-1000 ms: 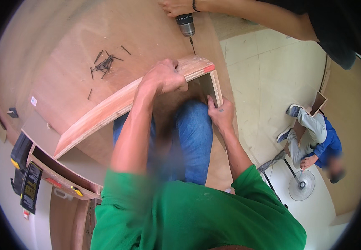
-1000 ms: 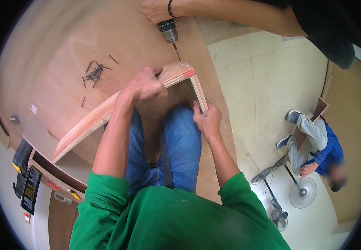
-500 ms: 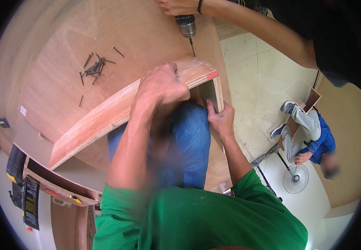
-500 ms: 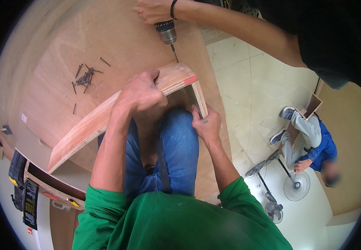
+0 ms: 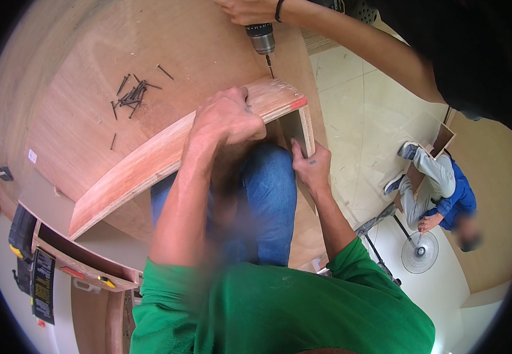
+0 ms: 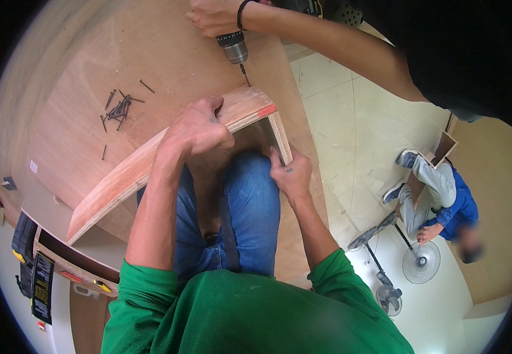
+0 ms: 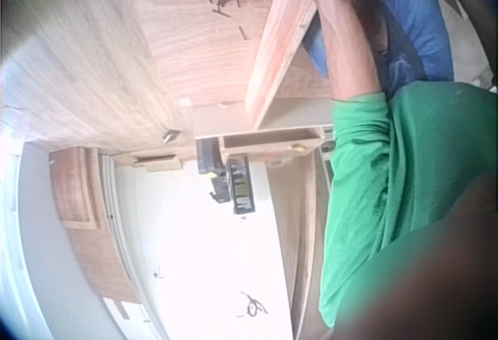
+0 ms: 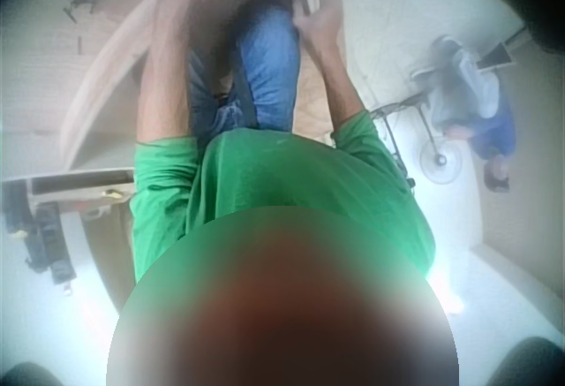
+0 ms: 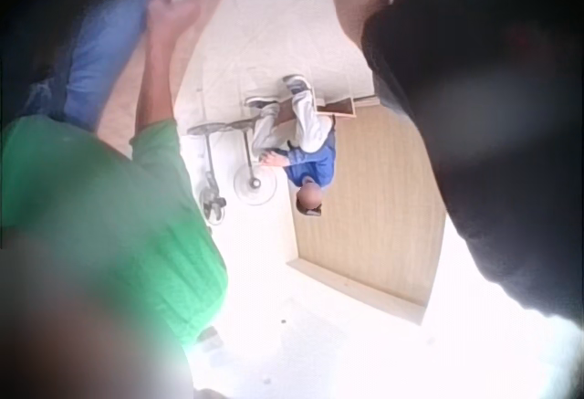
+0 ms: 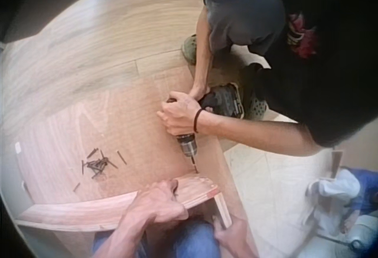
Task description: The person assembles a wooden frame by aligning pieces and securing them with screws. A coworker uses a power drill to fasten the screws while the person holds the frame steady.
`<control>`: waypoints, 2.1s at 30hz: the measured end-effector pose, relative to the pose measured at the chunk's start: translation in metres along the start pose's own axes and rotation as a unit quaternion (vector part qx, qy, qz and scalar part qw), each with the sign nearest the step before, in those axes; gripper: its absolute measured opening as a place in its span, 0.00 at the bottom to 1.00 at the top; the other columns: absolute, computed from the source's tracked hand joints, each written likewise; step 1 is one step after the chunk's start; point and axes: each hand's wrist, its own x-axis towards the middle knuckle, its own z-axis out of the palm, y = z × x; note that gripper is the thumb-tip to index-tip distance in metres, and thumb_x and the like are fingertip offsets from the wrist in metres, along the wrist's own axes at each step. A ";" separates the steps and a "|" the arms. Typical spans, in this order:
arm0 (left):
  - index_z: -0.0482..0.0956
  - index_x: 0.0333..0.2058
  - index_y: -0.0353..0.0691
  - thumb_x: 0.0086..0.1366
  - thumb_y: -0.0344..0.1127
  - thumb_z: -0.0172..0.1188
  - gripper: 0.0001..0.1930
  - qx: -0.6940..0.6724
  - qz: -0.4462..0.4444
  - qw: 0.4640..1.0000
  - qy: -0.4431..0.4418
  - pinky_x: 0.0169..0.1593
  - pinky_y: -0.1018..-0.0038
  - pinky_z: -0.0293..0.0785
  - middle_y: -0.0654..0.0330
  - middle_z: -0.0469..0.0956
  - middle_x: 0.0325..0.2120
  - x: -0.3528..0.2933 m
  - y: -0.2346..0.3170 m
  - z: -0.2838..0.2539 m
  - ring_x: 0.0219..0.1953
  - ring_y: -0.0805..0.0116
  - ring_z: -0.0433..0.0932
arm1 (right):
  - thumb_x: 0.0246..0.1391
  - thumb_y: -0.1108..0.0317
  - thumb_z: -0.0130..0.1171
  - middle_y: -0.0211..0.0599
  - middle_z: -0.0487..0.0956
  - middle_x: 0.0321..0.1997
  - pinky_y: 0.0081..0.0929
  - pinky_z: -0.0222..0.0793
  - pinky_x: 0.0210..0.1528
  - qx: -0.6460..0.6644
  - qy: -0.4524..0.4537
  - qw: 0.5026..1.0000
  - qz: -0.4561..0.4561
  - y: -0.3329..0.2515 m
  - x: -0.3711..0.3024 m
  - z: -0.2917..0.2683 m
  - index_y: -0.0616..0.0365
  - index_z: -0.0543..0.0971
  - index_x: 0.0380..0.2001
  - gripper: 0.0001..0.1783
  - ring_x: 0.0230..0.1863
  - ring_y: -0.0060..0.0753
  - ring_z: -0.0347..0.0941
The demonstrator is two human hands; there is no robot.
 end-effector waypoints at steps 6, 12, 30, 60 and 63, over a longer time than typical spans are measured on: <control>0.83 0.60 0.28 0.38 0.38 0.71 0.44 -0.009 0.011 1.000 0.021 0.60 0.58 0.82 0.35 0.88 0.49 0.001 -0.002 0.008 0.54 0.38 0.87 | 0.64 0.61 0.73 0.56 0.89 0.33 0.41 0.83 0.39 -0.012 -0.012 1.000 0.012 0.002 -0.003 -0.001 0.63 0.91 0.44 0.15 0.35 0.52 0.91; 0.82 0.62 0.27 0.39 0.37 0.71 0.45 0.005 0.016 1.000 0.008 0.59 0.60 0.81 0.35 0.88 0.49 0.005 -0.003 0.009 0.54 0.40 0.87 | 0.64 0.61 0.75 0.53 0.90 0.30 0.39 0.82 0.38 -0.011 0.009 1.000 -0.013 0.005 -0.003 0.001 0.66 0.91 0.40 0.16 0.31 0.45 0.90; 0.79 0.69 0.30 0.36 0.34 0.67 0.52 -0.005 0.003 1.000 0.002 0.61 0.64 0.80 0.37 0.88 0.53 -0.002 0.005 0.004 0.56 0.44 0.87 | 0.63 0.60 0.72 0.57 0.89 0.34 0.50 0.84 0.41 -0.017 -0.009 1.000 -0.017 0.006 -0.001 -0.001 0.55 0.91 0.51 0.17 0.38 0.63 0.89; 0.80 0.67 0.30 0.34 0.33 0.66 0.51 -0.007 -0.016 1.000 -0.004 0.56 0.66 0.81 0.39 0.88 0.47 -0.003 0.006 0.004 0.51 0.47 0.88 | 0.63 0.59 0.74 0.55 0.85 0.25 0.45 0.78 0.32 -0.017 0.019 0.999 -0.036 0.003 -0.003 0.000 0.65 0.89 0.35 0.16 0.27 0.56 0.87; 0.81 0.67 0.31 0.35 0.33 0.66 0.51 -0.018 -0.014 1.000 0.013 0.57 0.67 0.80 0.40 0.88 0.48 -0.005 0.005 0.006 0.52 0.47 0.88 | 0.63 0.59 0.73 0.56 0.86 0.28 0.46 0.80 0.35 -0.019 0.011 0.999 -0.024 0.005 -0.004 0.001 0.61 0.90 0.40 0.14 0.31 0.57 0.88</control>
